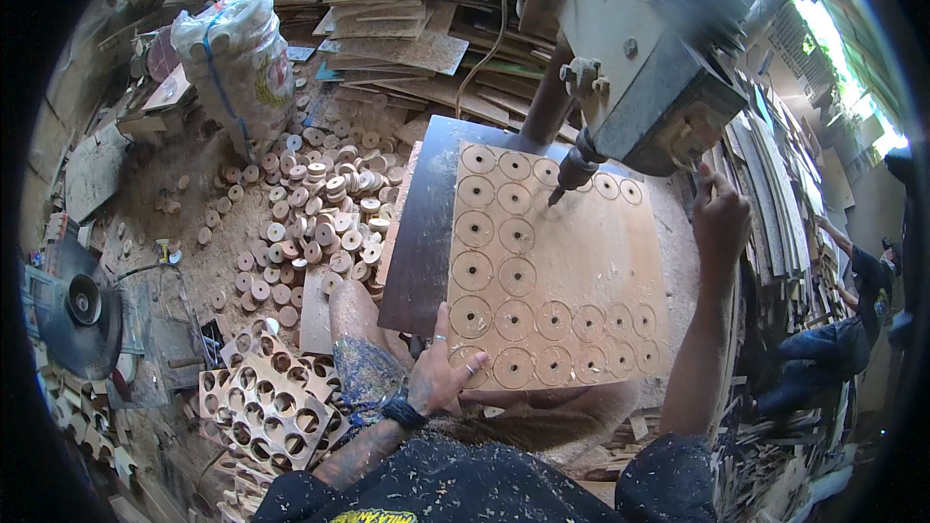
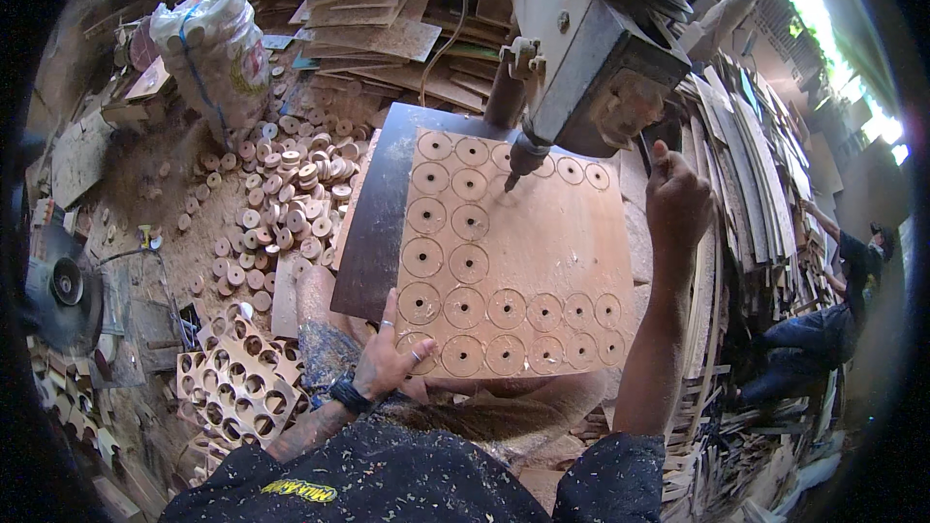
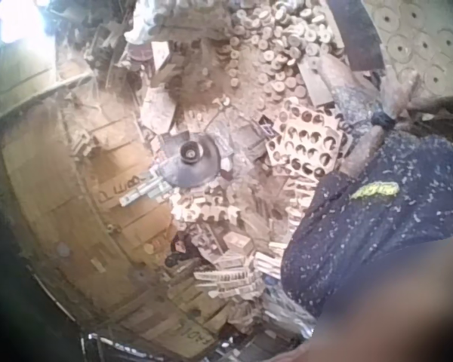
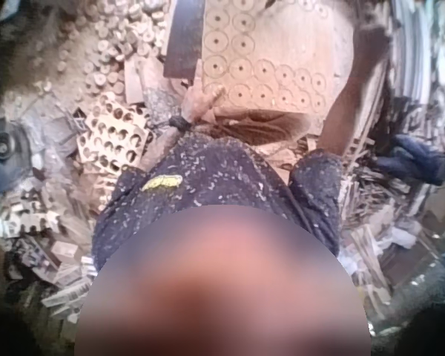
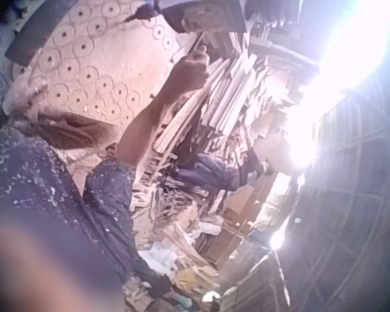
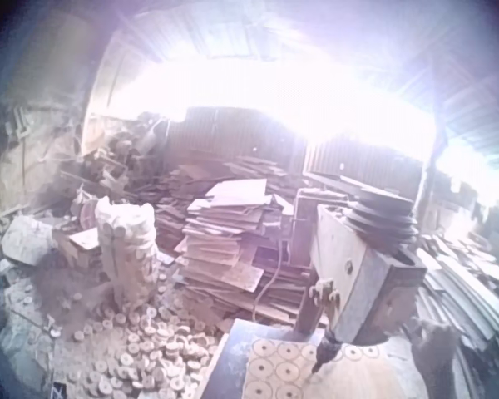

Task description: The person uses a drill press to cut multiple circular holes in a rectangular wooden board. They position the board under the drill, lower the drill to cut each circle, and reposition the board repeatedly to create a grid of holes.

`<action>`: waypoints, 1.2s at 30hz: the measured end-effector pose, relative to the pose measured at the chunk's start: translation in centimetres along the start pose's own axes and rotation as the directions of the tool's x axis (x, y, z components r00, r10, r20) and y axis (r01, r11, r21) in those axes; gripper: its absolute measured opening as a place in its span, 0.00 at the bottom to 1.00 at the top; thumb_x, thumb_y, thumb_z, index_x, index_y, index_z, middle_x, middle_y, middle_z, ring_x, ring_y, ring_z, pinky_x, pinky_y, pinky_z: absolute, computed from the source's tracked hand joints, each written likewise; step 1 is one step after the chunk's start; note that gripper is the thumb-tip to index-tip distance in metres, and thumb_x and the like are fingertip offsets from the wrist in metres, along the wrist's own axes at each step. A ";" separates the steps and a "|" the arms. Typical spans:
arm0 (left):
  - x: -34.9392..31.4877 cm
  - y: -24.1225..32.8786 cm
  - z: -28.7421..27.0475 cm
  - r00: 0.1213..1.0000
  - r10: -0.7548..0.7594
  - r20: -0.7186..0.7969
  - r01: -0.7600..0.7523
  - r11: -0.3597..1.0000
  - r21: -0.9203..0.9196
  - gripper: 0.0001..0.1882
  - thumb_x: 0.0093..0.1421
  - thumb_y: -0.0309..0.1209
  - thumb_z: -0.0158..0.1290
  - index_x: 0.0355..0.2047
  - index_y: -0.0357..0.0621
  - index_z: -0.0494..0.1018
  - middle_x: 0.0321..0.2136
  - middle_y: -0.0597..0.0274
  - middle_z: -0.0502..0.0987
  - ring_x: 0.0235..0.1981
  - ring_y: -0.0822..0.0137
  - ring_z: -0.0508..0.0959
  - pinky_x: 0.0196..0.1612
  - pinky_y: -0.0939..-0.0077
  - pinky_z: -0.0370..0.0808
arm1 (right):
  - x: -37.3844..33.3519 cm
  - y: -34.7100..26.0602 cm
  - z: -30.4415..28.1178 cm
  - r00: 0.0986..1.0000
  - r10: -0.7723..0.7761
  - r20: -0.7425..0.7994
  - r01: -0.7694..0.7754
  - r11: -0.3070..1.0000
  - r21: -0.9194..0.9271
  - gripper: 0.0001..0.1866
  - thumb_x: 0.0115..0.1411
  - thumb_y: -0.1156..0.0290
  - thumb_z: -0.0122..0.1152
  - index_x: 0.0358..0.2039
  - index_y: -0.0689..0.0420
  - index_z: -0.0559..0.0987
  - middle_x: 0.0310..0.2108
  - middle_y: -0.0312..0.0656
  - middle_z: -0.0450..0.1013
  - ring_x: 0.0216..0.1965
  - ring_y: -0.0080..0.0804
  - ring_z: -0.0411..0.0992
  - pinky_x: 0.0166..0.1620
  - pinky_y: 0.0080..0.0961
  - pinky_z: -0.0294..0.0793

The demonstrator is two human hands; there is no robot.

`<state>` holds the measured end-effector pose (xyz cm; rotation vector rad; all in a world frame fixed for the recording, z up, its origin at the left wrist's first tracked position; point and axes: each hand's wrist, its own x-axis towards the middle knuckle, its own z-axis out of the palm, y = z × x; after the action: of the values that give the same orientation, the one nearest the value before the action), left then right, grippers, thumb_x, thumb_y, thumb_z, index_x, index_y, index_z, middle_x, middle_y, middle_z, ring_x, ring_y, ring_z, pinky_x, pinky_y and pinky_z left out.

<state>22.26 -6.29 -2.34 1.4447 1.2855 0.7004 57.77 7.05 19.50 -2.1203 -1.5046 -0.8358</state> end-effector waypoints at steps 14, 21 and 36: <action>0.1 0.2 -0.4 0.994 -0.067 0.086 0.071 0.997 -0.038 0.57 0.65 0.44 0.61 0.75 0.39 0.29 0.57 0.33 0.75 0.57 0.42 0.78 0.60 0.56 0.74 | -4.4 1.8 14.8 0.937 0.240 -0.254 -0.103 0.885 0.454 0.23 0.77 0.59 0.42 0.39 0.61 0.82 0.35 0.52 0.79 0.38 0.53 0.76 0.43 0.45 0.74; -1.2 0.6 -0.1 0.990 -0.124 0.073 0.124 0.992 0.013 0.58 0.65 0.47 0.61 0.76 0.42 0.29 0.59 0.32 0.73 0.58 0.42 0.77 0.62 0.59 0.72 | -4.0 4.2 20.2 0.942 0.173 -0.288 -0.092 0.958 0.273 0.29 0.76 0.53 0.37 0.48 0.67 0.77 0.46 0.58 0.74 0.52 0.58 0.69 0.59 0.53 0.62; -2.4 0.6 1.4 0.998 -0.022 -0.052 0.024 0.998 0.050 0.53 0.66 0.54 0.55 0.77 0.50 0.34 0.52 0.30 0.77 0.52 0.36 0.79 0.59 0.54 0.74 | -3.2 2.7 22.1 0.946 0.284 -0.159 -0.117 0.753 0.647 0.42 0.73 0.35 0.31 0.54 0.65 0.77 0.44 0.58 0.80 0.44 0.53 0.78 0.50 0.45 0.74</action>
<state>23.10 -8.92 -1.75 1.4586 1.3657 0.6979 64.77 17.86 1.10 -1.5623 -1.1711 -0.4046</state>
